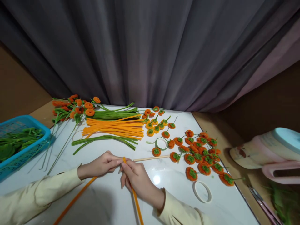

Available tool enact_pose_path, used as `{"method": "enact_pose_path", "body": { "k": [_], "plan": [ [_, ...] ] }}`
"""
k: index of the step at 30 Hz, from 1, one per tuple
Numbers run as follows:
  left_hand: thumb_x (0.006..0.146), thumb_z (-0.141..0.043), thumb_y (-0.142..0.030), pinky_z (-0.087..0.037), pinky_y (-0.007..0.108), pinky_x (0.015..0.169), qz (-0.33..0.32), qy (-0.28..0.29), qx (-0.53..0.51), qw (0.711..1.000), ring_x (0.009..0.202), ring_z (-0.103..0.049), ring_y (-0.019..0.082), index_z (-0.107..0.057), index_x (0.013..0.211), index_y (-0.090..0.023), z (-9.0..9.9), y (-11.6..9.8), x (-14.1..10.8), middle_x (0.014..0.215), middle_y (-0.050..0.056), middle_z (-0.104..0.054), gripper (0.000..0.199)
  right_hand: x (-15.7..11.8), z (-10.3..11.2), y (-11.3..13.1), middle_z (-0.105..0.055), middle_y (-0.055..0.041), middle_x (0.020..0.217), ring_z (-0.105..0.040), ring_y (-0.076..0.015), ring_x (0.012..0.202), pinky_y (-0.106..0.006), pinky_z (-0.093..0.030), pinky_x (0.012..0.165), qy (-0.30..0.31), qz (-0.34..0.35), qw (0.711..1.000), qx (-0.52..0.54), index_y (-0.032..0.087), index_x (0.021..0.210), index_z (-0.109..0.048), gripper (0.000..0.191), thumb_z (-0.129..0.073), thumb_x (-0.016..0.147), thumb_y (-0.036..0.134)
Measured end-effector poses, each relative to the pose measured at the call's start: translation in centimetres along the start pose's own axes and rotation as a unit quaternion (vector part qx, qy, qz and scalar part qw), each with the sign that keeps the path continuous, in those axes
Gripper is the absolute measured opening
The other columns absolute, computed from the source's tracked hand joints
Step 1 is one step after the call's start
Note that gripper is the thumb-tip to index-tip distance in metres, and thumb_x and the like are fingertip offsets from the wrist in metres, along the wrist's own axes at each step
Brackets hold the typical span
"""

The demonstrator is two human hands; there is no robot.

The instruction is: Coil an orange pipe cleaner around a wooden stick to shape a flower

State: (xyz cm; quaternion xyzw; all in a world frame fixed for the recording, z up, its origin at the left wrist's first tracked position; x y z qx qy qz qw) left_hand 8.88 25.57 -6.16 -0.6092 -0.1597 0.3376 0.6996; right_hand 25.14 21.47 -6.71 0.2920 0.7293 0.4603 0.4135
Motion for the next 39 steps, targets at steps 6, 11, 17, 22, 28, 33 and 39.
{"method": "enact_pose_path", "body": {
  "k": [6, 11, 17, 22, 28, 33, 39],
  "plan": [
    [0.092, -0.032, -0.035, -0.028, 0.018, 0.048, -0.049, 0.007, 0.074, 0.996, 0.046, -0.029, 0.006, -0.055, 0.069, -0.011, 0.1, -0.1, -0.2, 0.049, -0.005, -0.033, 0.04, -0.2, -0.1, 0.2, -0.053, 0.004, 0.046, -0.032, -0.0037, 0.028, -0.015, -0.021, 0.029, 0.009, -0.001, 1.0, -0.023, 0.015, 0.079, -0.048, 0.035, -0.04, 0.088, 0.048],
    [0.091, -0.034, -0.032, -0.026, 0.018, 0.048, -0.074, -0.016, 0.111, 0.991, 0.048, -0.027, 0.006, -0.051, 0.06, -0.011, 0.3, -0.3, -0.7, 0.05, -0.004, -0.031, 0.041, -0.3, -0.3, 0.3, -0.052, 0.0045, 0.047, -0.031, -0.0036, 0.028, -0.016, -0.022, 0.03, 0.013, 0.01, 0.998, -0.056, 0.015, 0.079, -0.049, 0.033, -0.039, 0.089, 0.045],
    [0.091, -0.034, -0.029, -0.029, 0.018, 0.047, -0.091, -0.038, 0.17, 0.98, 0.046, -0.031, 0.006, -0.054, 0.062, -0.012, 0.0, -0.1, -1.0, 0.048, -0.003, -0.038, 0.04, -0.4, -0.3, 0.2, -0.052, 0.0043, 0.047, -0.032, -0.0032, 0.03, -0.015, -0.024, 0.031, 0.013, 0.014, 0.996, -0.088, 0.014, 0.078, -0.05, 0.032, -0.039, 0.09, 0.042],
    [0.091, -0.036, -0.023, -0.045, 0.019, 0.067, -0.163, -0.117, 0.241, 0.95, 0.07, -0.061, 0.012, -0.061, 0.095, -0.014, -0.6, 0.0, -1.0, 0.081, 0.005, -0.066, 0.027, -0.5, -0.1, -0.2, -0.052, 0.0047, 0.048, -0.035, -0.0035, 0.029, -0.014, -0.025, 0.03, 0.008, 0.027, 0.998, -0.061, 0.015, 0.079, -0.048, 0.031, -0.039, 0.09, 0.043],
    [0.091, -0.036, -0.016, -0.048, 0.019, 0.062, -0.238, -0.174, 0.374, 0.879, 0.07, -0.065, 0.013, -0.055, 0.101, -0.014, -1.2, 0.3, -1.5, 0.091, 0.006, -0.068, 0.022, -0.7, -0.1, 0.3, -0.052, 0.0048, 0.048, -0.037, -0.0035, 0.029, -0.014, -0.025, 0.03, 0.025, 0.021, 0.998, -0.054, 0.015, 0.078, -0.046, 0.031, -0.04, 0.089, 0.044],
    [0.09, -0.034, -0.012, -0.045, 0.021, 0.051, -0.272, -0.156, 0.462, 0.83, 0.058, -0.064, 0.013, -0.05, 0.103, -0.012, -1.2, 0.9, -1.4, 0.08, 0.005, -0.067, 0.021, -0.6, 0.1, 0.4, -0.052, 0.0049, 0.047, -0.038, -0.0036, 0.029, -0.014, -0.025, 0.03, 0.029, 0.005, 0.998, -0.053, 0.016, 0.075, -0.044, 0.032, -0.042, 0.087, 0.045],
    [0.089, -0.033, -0.012, -0.04, 0.024, 0.049, -0.235, -0.081, 0.485, 0.838, 0.053, -0.06, 0.014, -0.046, 0.104, -0.013, -0.6, 0.3, -1.7, 0.072, 0.002, -0.064, 0.02, -0.6, 0.4, 0.5, -0.053, 0.0046, 0.047, -0.04, -0.0035, 0.029, -0.013, -0.027, 0.03, 0.043, -0.008, 0.996, -0.076, 0.015, 0.072, -0.045, 0.033, -0.043, 0.087, 0.044]
  ]
}}
Point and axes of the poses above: each hand's wrist, its own x-axis towards the middle knuckle, its own z-axis out of the back of the hand, y = z × x, the point moved 1 cm from there along x, towards the middle knuckle
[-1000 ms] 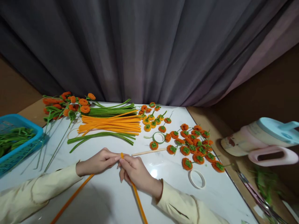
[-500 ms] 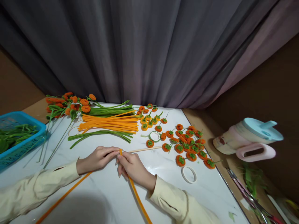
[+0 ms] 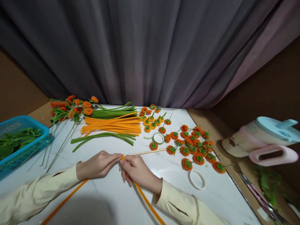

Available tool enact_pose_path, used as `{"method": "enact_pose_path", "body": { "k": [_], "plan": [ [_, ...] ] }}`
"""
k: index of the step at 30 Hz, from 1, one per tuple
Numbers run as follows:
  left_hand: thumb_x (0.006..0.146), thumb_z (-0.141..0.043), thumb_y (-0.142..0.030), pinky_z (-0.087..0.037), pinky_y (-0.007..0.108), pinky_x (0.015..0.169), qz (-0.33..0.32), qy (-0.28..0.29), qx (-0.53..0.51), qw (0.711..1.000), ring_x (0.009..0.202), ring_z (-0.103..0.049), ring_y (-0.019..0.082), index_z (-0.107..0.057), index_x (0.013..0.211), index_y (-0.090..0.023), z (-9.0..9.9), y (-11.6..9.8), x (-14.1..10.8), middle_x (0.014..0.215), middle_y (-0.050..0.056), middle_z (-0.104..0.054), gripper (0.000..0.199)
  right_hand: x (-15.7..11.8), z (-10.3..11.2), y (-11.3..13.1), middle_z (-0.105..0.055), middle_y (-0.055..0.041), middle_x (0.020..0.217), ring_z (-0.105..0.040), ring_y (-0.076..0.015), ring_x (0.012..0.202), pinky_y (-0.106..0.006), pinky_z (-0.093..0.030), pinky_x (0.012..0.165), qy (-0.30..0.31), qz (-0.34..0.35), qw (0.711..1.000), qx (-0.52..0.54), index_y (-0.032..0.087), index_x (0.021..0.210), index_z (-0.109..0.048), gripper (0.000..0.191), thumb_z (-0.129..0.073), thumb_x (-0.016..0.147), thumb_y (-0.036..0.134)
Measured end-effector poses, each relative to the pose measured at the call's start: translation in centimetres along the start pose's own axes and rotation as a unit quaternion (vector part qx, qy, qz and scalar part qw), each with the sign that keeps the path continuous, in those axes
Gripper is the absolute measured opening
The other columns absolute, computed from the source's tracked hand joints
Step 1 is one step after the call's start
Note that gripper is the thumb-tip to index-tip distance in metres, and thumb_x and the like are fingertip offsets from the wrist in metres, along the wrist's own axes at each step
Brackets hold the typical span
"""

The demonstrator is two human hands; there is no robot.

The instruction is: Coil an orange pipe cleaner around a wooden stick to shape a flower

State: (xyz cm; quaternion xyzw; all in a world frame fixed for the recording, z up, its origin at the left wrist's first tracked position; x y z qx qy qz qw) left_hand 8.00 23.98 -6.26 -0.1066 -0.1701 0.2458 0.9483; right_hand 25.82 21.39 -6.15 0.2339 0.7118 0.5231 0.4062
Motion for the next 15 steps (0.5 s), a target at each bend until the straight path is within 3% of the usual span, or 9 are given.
{"method": "enact_pose_path", "body": {
  "k": [6, 15],
  "plan": [
    [0.086, -0.035, -0.009, -0.033, 0.026, 0.048, 0.008, 0.15, 0.01, 0.989, 0.052, -0.057, 0.016, -0.046, 0.094, -0.016, 2.1, -0.3, 0.4, 0.066, 0.0, -0.06, 0.014, 0.0, 0.1, 0.3, -0.051, 0.006, 0.047, -0.038, -0.0035, 0.028, -0.014, -0.026, 0.029, 0.009, -0.02, 1.0, -0.022, 0.016, 0.071, -0.044, 0.025, -0.041, 0.087, 0.035],
    [0.087, -0.036, -0.012, -0.027, 0.027, 0.046, 0.006, 0.235, 0.025, 0.972, 0.049, -0.053, 0.017, -0.046, 0.09, -0.016, 3.6, -0.5, 0.7, 0.06, 0.0, -0.057, 0.011, -0.2, 0.0, 0.7, -0.048, 0.006, 0.045, -0.037, -0.0025, 0.03, -0.013, -0.03, 0.033, 0.015, 0.001, 0.996, -0.093, 0.016, 0.066, -0.044, 0.024, -0.041, 0.086, 0.027]
  ]
}}
Point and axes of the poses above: each hand's wrist, its own x-axis towards the middle knuckle, its own z-axis out of the back of the hand, y = z × x, the point moved 1 cm from there along x, towards the middle knuckle
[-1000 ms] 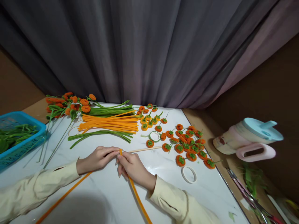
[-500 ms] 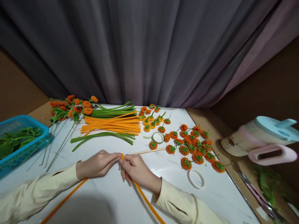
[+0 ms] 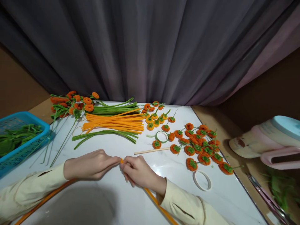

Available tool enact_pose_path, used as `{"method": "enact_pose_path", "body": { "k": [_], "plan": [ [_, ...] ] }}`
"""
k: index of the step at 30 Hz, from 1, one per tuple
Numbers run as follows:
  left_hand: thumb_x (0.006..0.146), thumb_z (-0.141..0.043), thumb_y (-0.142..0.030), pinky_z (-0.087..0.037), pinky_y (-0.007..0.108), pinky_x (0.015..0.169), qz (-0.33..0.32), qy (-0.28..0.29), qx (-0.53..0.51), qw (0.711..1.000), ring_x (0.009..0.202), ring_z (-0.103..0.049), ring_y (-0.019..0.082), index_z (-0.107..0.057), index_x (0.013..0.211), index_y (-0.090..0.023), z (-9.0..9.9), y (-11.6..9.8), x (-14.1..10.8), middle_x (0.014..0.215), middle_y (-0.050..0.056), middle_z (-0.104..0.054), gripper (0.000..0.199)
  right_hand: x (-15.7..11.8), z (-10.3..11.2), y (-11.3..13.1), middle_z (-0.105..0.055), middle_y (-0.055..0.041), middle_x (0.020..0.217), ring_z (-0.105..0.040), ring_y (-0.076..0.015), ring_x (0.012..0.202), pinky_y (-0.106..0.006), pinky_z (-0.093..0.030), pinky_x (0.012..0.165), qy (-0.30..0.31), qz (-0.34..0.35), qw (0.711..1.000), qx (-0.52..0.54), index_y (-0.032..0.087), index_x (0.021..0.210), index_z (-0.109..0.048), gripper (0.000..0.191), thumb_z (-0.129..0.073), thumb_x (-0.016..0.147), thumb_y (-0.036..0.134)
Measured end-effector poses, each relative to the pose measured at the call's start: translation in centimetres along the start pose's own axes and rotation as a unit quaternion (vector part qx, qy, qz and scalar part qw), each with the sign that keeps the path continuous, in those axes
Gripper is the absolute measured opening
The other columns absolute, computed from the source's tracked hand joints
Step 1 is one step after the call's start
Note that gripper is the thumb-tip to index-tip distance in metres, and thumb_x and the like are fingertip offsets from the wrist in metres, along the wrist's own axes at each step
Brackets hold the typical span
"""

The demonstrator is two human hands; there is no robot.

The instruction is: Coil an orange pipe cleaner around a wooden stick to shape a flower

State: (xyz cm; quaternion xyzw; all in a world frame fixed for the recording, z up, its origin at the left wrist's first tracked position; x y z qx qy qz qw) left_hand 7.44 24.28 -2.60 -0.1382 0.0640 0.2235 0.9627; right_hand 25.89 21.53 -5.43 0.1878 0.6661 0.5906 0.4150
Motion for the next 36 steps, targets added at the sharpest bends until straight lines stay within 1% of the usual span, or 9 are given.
{"method": "enact_pose_path", "body": {
  "k": [5, 10, 12, 16, 20, 23, 27, 31, 36],
  "plan": [
    [0.091, -0.033, -0.018, -0.024, 0.026, 0.045, -0.005, 0.016, -0.061, 0.998, 0.047, -0.05, 0.015, -0.048, 0.085, -0.017, 0.9, 0.0, -0.1, 0.057, 0.0, -0.054, 0.016, -0.2, 0.0, 0.1, -0.048, 0.0055, 0.047, -0.037, -0.0017, 0.031, -0.012, -0.03, 0.033, 0.021, 0.006, 1.0, -0.015, 0.015, 0.064, -0.045, 0.026, -0.043, 0.087, 0.027],
    [0.094, -0.03, -0.024, -0.026, 0.023, 0.047, -0.014, 0.043, -0.143, 0.989, 0.048, -0.048, 0.013, -0.052, 0.089, -0.017, 1.5, 0.4, 0.0, 0.058, 0.001, -0.054, 0.024, -0.2, 0.3, -0.5, -0.048, 0.0056, 0.048, -0.038, -0.0016, 0.032, -0.012, -0.029, 0.033, 0.056, 0.013, 0.998, -0.028, 0.015, 0.069, -0.049, 0.028, -0.043, 0.088, 0.034],
    [0.094, -0.031, -0.025, -0.027, 0.022, 0.048, -0.021, 0.053, -0.176, 0.983, 0.049, -0.047, 0.012, -0.054, 0.092, -0.017, 1.5, 0.6, 0.0, 0.058, 0.001, -0.054, 0.025, -0.2, 0.4, -0.5, -0.049, 0.0054, 0.049, -0.038, -0.0021, 0.032, -0.012, -0.029, 0.031, 0.076, 0.001, 0.997, -0.009, 0.014, 0.071, -0.051, 0.029, -0.044, 0.088, 0.037],
    [0.094, -0.032, -0.026, -0.03, 0.019, 0.049, -0.039, 0.058, -0.249, 0.966, 0.051, -0.045, 0.011, -0.057, 0.1, -0.016, 1.4, 0.9, -0.1, 0.061, 0.002, -0.057, 0.028, -0.1, 0.5, -0.4, -0.051, 0.0043, 0.05, -0.043, -0.0034, 0.033, -0.012, -0.033, 0.032, 0.105, -0.022, 0.994, 0.029, 0.014, 0.069, -0.052, 0.032, -0.048, 0.086, 0.04],
    [0.093, -0.034, -0.028, -0.03, 0.018, 0.05, -0.052, 0.064, -0.293, 0.953, 0.049, -0.041, 0.01, -0.059, 0.1, -0.015, 1.2, 1.0, 0.0, 0.06, 0.002, -0.056, 0.029, -0.1, 0.5, -0.4, -0.053, 0.0044, 0.052, -0.044, -0.0029, 0.033, -0.012, -0.035, 0.032, 0.119, -0.011, 0.992, 0.04, 0.014, 0.075, -0.052, 0.029, -0.051, 0.084, 0.041],
    [0.093, -0.035, -0.028, -0.029, 0.018, 0.048, -0.058, 0.067, -0.31, 0.947, 0.047, -0.037, 0.01, -0.06, 0.101, -0.016, 1.1, 1.0, 0.1, 0.058, 0.001, -0.054, 0.029, -0.1, 0.5, -0.4, -0.053, 0.0052, 0.054, -0.043, -0.0029, 0.033, -0.012, -0.035, 0.031, 0.122, -0.009, 0.992, 0.042, 0.015, 0.081, -0.049, 0.028, -0.052, 0.083, 0.042],
    [0.092, -0.036, -0.027, -0.029, 0.018, 0.049, -0.052, 0.069, -0.308, 0.948, 0.047, -0.037, 0.009, -0.06, 0.101, -0.016, 1.0, 1.0, 0.1, 0.059, 0.001, -0.054, 0.027, -0.3, 0.5, -0.1, -0.05, 0.0074, 0.052, -0.041, -0.0031, 0.032, -0.012, -0.033, 0.03, 0.115, -0.019, 0.993, 0.035, 0.017, 0.086, -0.047, 0.025, -0.052, 0.083, 0.04],
    [0.092, -0.037, -0.028, -0.027, 0.019, 0.047, -0.027, 0.057, -0.253, 0.966, 0.047, -0.04, 0.01, -0.06, 0.098, -0.018, 1.3, 0.8, 0.2, 0.057, 0.001, -0.054, 0.025, -0.4, 0.4, 0.2, -0.048, 0.0082, 0.05, -0.038, -0.003, 0.031, -0.012, -0.031, 0.03, 0.09, -0.006, 0.996, -0.008, 0.017, 0.084, -0.047, 0.021, -0.049, 0.085, 0.038],
    [0.092, -0.037, -0.03, -0.029, 0.019, 0.049, -0.02, 0.041, -0.188, 0.981, 0.049, -0.048, 0.012, -0.06, 0.094, -0.02, 1.7, 0.2, 0.0, 0.059, 0.001, -0.058, 0.025, -0.5, 0.1, 0.0, -0.049, 0.0072, 0.05, -0.038, -0.0036, 0.03, -0.013, -0.03, 0.03, 0.063, 0.004, 0.995, -0.072, 0.017, 0.083, -0.048, 0.019, -0.046, 0.085, 0.036]
  ]
}}
Point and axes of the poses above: each hand's wrist, its own x-axis towards the middle knuckle, its own z-axis out of the back of the hand, y = z × x, the point moved 1 cm from there along x, towards the middle knuckle
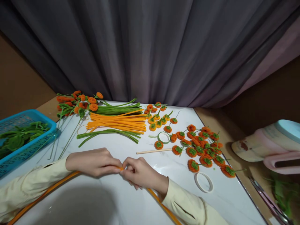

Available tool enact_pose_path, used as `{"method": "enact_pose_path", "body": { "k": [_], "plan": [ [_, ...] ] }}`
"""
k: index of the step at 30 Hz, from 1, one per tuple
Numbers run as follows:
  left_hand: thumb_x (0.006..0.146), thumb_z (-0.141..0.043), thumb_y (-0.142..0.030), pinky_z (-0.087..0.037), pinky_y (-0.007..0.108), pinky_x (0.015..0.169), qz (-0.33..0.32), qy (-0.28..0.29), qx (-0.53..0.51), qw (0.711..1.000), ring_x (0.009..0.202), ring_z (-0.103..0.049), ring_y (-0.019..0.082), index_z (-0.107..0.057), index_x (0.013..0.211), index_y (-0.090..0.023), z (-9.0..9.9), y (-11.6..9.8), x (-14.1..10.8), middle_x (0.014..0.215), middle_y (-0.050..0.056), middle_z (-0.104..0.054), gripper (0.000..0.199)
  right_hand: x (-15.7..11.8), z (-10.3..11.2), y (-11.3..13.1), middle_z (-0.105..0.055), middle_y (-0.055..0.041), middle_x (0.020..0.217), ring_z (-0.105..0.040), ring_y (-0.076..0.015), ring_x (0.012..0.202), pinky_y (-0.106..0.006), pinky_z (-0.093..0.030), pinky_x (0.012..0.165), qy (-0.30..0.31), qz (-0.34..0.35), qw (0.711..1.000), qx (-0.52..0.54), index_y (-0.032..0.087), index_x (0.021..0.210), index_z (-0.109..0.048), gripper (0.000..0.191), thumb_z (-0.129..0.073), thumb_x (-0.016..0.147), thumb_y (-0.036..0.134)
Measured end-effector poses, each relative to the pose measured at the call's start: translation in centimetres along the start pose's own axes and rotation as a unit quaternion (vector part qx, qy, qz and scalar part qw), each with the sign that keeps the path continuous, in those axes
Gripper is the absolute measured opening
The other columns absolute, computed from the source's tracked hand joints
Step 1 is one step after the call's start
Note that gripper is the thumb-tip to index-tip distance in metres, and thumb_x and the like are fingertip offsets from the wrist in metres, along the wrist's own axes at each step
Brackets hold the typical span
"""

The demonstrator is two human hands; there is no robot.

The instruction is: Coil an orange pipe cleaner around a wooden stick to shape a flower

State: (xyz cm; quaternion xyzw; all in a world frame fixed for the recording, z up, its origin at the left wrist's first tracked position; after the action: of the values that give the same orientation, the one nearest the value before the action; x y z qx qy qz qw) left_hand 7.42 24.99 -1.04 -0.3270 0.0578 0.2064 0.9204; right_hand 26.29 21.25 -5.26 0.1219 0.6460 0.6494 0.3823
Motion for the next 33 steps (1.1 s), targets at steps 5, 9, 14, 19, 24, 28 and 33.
{"method": "enact_pose_path", "body": {
  "k": [5, 9, 14, 19, 24, 28, 33],
  "plan": [
    [0.092, -0.038, -0.029, -0.032, 0.019, 0.051, -0.005, -0.007, 0.004, 1.0, 0.053, -0.053, 0.013, -0.062, 0.089, -0.018, -0.2, -0.4, -0.1, 0.063, 0.003, -0.062, 0.026, -0.1, -0.4, 0.1, -0.047, 0.0061, 0.049, -0.037, -0.0036, 0.038, -0.014, -0.03, 0.041, -0.055, 0.069, 0.987, -0.136, 0.016, 0.082, -0.053, 0.015, -0.047, 0.083, 0.03],
    [0.09, -0.043, -0.027, -0.033, 0.018, 0.053, 0.002, -0.013, -0.054, 0.998, 0.055, -0.052, 0.011, -0.064, 0.088, -0.017, -0.3, -0.1, -0.1, 0.067, 0.004, -0.064, 0.024, -0.3, -0.9, 0.1, -0.046, 0.0039, 0.052, -0.034, -0.0052, 0.044, -0.017, -0.027, 0.044, -0.093, 0.133, 0.956, -0.245, 0.016, 0.081, -0.057, 0.017, -0.045, 0.085, 0.028],
    [0.09, -0.042, -0.029, -0.029, 0.016, 0.048, -0.008, -0.004, -0.147, 0.989, 0.047, -0.038, 0.007, -0.062, 0.076, -0.013, 0.2, 0.4, -0.1, 0.052, -0.002, -0.049, 0.029, -0.6, -1.2, -0.1, -0.051, 0.0016, 0.055, -0.04, -0.0071, 0.044, -0.02, -0.026, 0.046, -0.09, 0.173, 0.916, -0.35, 0.017, 0.08, -0.055, 0.027, -0.034, 0.091, 0.03],
    [0.091, -0.036, -0.036, -0.027, 0.017, 0.047, 0.009, 0.004, -0.247, 0.969, 0.046, -0.03, 0.006, -0.051, 0.062, -0.012, -0.1, 1.0, 0.2, 0.047, -0.004, -0.033, 0.041, -0.7, -1.3, 0.2, -0.058, 0.0002, 0.059, -0.047, -0.0088, 0.044, -0.022, -0.027, 0.045, -0.099, 0.197, 0.886, -0.408, 0.016, 0.09, -0.051, 0.025, -0.03, 0.094, 0.029],
    [0.089, -0.035, -0.035, -0.02, 0.022, 0.042, 0.055, 0.047, -0.519, 0.851, 0.041, -0.02, 0.007, -0.054, 0.066, -0.011, -2.1, 2.3, 0.7, 0.044, -0.006, -0.024, 0.038, -0.7, -1.4, 0.3, -0.058, -0.0003, 0.062, -0.05, -0.0096, 0.046, -0.024, -0.025, 0.044, -0.109, 0.22, 0.841, -0.483, 0.015, 0.091, -0.047, 0.024, -0.027, 0.096, 0.026],
    [0.084, -0.046, -0.031, -0.013, 0.023, 0.041, 0.044, 0.057, -0.573, 0.816, 0.04, -0.017, 0.007, -0.053, 0.067, -0.011, -2.8, 2.6, 1.0, 0.044, -0.007, -0.025, 0.027, -0.6, -1.5, -0.2, -0.055, -0.0001, 0.06, -0.047, -0.0105, 0.044, -0.028, -0.018, 0.043, -0.136, 0.246, 0.76, -0.586, 0.015, 0.085, -0.045, 0.019, -0.031, 0.095, 0.023],
    [0.084, -0.048, -0.037, -0.021, 0.02, 0.042, 0.07, 0.036, -0.464, 0.882, 0.043, -0.029, 0.006, -0.054, 0.064, -0.011, -2.5, 2.3, 0.9, 0.047, -0.004, -0.039, 0.033, -0.5, -1.8, -0.6, -0.052, 0.0004, 0.058, -0.047, -0.0108, 0.044, -0.028, -0.016, 0.043, -0.156, 0.27, 0.72, -0.62, 0.016, 0.078, -0.043, 0.018, -0.034, 0.093, 0.02]
  ]
}}
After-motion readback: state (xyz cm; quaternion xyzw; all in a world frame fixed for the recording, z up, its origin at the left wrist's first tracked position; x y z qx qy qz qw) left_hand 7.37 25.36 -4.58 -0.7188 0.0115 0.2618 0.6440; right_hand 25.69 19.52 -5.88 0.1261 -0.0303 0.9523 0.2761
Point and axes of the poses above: each hand's wrist, its own x-axis towards the middle knuckle, its own z-axis out of the back of the hand, y = z × x, the point moved 1 cm from there along x, towards the middle knuckle
